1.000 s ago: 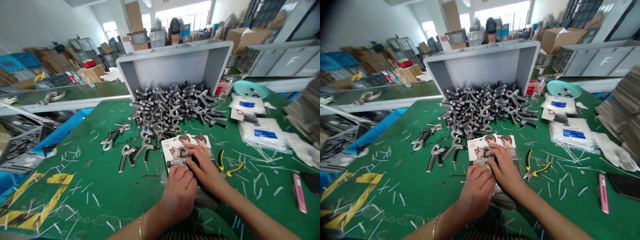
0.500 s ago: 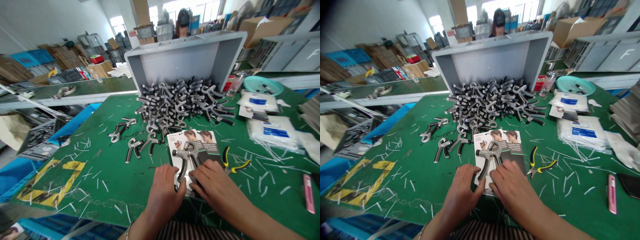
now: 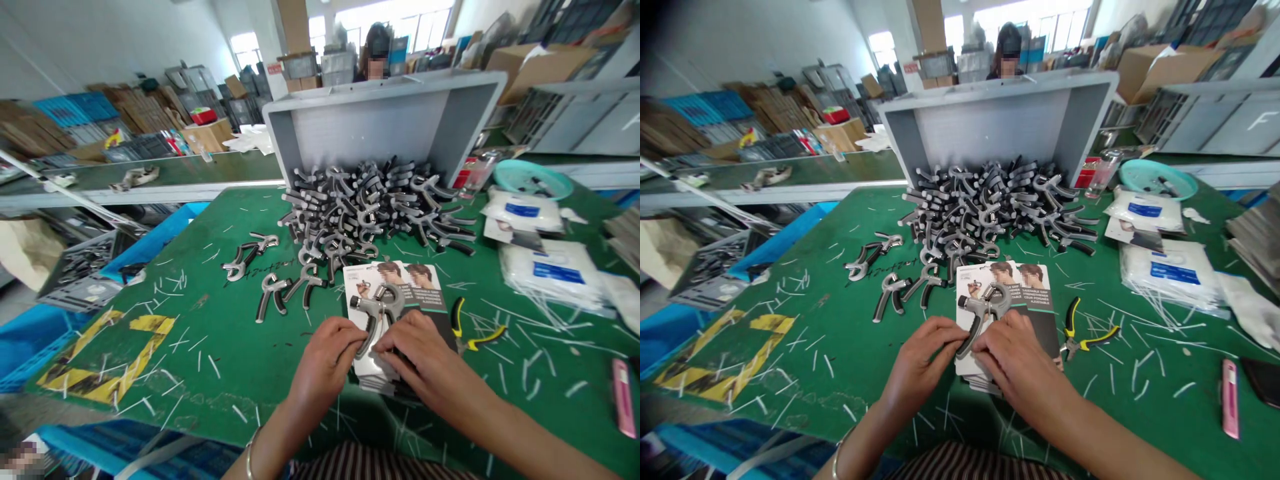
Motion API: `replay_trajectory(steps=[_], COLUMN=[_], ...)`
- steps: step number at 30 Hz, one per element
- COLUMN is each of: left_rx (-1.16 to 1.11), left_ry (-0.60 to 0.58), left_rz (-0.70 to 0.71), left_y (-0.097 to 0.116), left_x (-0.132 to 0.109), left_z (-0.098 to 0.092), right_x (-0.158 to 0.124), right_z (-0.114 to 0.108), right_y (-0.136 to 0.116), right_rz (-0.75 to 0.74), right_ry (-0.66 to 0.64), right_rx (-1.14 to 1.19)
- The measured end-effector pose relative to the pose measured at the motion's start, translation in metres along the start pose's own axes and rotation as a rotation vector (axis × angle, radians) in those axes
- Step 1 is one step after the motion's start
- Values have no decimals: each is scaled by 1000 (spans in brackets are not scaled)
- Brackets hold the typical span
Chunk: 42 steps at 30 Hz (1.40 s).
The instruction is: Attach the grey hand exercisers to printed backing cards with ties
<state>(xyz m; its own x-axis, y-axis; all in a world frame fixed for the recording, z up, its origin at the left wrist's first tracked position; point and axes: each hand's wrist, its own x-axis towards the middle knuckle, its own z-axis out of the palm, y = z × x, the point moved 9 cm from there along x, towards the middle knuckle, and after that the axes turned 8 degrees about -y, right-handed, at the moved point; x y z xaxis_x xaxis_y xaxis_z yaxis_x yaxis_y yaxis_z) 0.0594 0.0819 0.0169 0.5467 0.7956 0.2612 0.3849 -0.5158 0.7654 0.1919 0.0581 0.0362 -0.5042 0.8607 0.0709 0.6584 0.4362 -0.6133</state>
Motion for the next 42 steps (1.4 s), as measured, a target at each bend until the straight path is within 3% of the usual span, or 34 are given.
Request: replay_trajectory(steps=[4, 9, 12, 26, 32, 35, 39, 42], left_rx=[-107, -387, -455, -409, -430, -356, -9, 217], left_ry=[16, 33, 65, 28, 2, -28, -161, -251], left_rz=[-56, -254, -291, -260, -318, -230, 12, 78], left_y=[-2, -21, -23, -15, -26, -17, 16, 29], left_x=[7, 8, 10, 14, 9, 9, 14, 16], left_z=[9, 22, 23, 23, 25, 19, 11, 11], right_x=[1, -2, -5, -3, 2, 4, 5, 8], right_z=[-7, -12, -15, -16, -13, -11, -9, -3], right_y=[5, 23, 25, 15, 13, 16, 15, 11], right_rz=[-84, 41, 34, -17, -53, -54, -41, -43], right_ry=[102, 191, 157, 112, 116, 113, 89, 42], right_rx=[34, 70, 18, -129, -58, -8, 22, -21])
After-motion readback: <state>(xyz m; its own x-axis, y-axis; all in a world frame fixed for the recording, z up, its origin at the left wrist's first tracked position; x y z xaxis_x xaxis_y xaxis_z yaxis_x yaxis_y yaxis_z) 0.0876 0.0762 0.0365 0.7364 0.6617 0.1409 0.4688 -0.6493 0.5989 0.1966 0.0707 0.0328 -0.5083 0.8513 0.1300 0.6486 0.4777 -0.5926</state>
